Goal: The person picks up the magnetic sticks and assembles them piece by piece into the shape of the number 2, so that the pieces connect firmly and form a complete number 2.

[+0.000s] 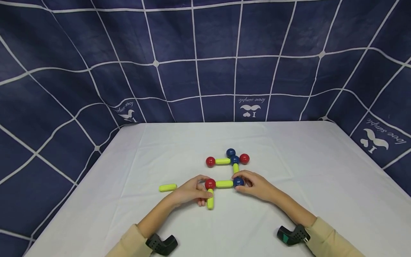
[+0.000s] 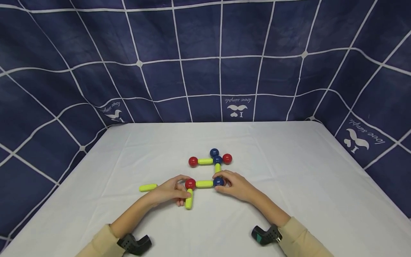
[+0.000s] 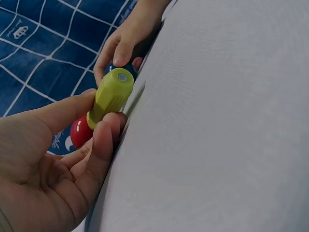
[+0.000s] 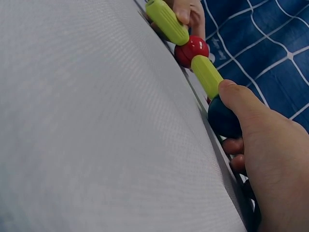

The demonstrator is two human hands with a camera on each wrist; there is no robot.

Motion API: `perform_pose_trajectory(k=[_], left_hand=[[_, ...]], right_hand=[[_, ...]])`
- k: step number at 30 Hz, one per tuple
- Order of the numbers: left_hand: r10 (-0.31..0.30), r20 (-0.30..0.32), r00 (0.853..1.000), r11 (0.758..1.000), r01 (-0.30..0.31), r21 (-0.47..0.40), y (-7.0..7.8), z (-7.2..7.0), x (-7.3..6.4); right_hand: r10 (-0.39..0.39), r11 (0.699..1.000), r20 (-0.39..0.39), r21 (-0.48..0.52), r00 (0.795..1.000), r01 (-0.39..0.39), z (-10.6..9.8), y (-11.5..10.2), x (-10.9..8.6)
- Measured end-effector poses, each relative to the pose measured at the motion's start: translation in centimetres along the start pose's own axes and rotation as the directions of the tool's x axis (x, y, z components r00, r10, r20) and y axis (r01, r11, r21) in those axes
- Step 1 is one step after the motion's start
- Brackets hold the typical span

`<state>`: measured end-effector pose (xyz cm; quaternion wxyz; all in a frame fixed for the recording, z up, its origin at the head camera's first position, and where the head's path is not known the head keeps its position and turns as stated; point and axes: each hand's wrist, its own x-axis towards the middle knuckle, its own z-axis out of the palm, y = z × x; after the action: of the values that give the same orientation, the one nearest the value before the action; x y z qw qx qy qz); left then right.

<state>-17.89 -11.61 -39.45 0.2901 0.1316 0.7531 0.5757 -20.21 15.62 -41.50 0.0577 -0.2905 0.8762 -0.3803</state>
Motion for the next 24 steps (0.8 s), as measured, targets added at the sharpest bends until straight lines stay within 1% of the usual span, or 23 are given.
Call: perform_pose_trajectory(k=[3,5,6,8,10,12,13,15,17,19,20,21,22,23,24], left_hand=[[0.002,-0.01,1.0,0.999,-0.001,0.045,0.1,0.1,-0.1],[-0.001,-0.036,0.999,0.993,0.006,0.122,0.3,0.2,-0.1],[0.002,-0.055,0.998,0.985,0.007,0.172,0.5,0.2,-0.1],[0.018,-0.103,0.995,0.96,0.012,0.281,0.8,0.1,0.0],[0.059,-0.148,0.987,0.926,0.002,0.378,1.3,-0.1,0.3],[0.115,-0.161,0.98,0.896,-0.033,0.443,1.6,-0.4,0.8],[0.141,-0.151,0.978,0.886,-0.057,0.459,1.7,-0.6,1.0],[0.182,-0.112,0.977,0.88,-0.111,0.462,1.6,-0.9,1.5],[0.209,-0.07,0.975,0.878,-0.156,0.452,1.1,-1.1,1.8],[0.228,-0.041,0.973,0.886,-0.189,0.424,0.4,-1.1,2.0],[0.234,-0.034,0.972,0.889,-0.199,0.413,0.1,-1.1,2.1],[0.24,-0.031,0.97,0.89,-0.207,0.405,-0.1,-1.1,2.1],[0.243,-0.032,0.969,0.893,-0.211,0.398,-0.4,-1.0,2.2],[0.246,-0.033,0.969,0.894,-0.214,0.393,-0.5,-1.0,2.1],[0.243,-0.035,0.969,0.896,-0.211,0.39,-0.6,-1.0,2.1]], right_hand=[[0.001,1.0,0.001,0.0,1.0,-0.001,0.0,0.0,0.0],[-0.002,1.0,0.003,-0.001,1.0,0.002,0.0,0.0,0.0],[-0.002,1.0,0.006,-0.001,1.0,0.002,0.0,0.1,0.1],[-0.002,1.0,0.016,0.0,1.0,0.002,-0.1,0.1,0.1],[0.001,1.0,0.028,0.008,1.0,-0.001,-0.3,0.1,0.2],[0.005,1.0,0.043,0.019,0.999,-0.006,-0.5,0.2,0.3],[0.006,1.0,0.051,0.025,0.999,-0.007,-0.5,0.2,0.4],[0.008,0.999,0.07,0.032,0.998,-0.011,-0.7,0.1,0.5],[0.003,1.0,0.088,0.02,0.996,-0.004,-0.9,0.0,0.7],[0.0,1.0,0.093,0.01,0.996,-0.001,-1.0,-0.1,0.9],[0.001,1.0,0.08,0.004,0.997,-0.002,-1.2,-0.2,1.0],[0.007,1.0,0.048,-0.002,0.999,-0.007,-1.2,-0.3,1.2],[0.015,1.0,-0.005,-0.007,1.0,-0.015,-1.3,-0.4,1.4],[0.028,1.0,-0.075,-0.002,0.997,-0.028,-1.4,-0.5,1.7],[0.049,0.999,-0.159,0.006,0.986,-0.049,-1.4,-0.6,2.1]])
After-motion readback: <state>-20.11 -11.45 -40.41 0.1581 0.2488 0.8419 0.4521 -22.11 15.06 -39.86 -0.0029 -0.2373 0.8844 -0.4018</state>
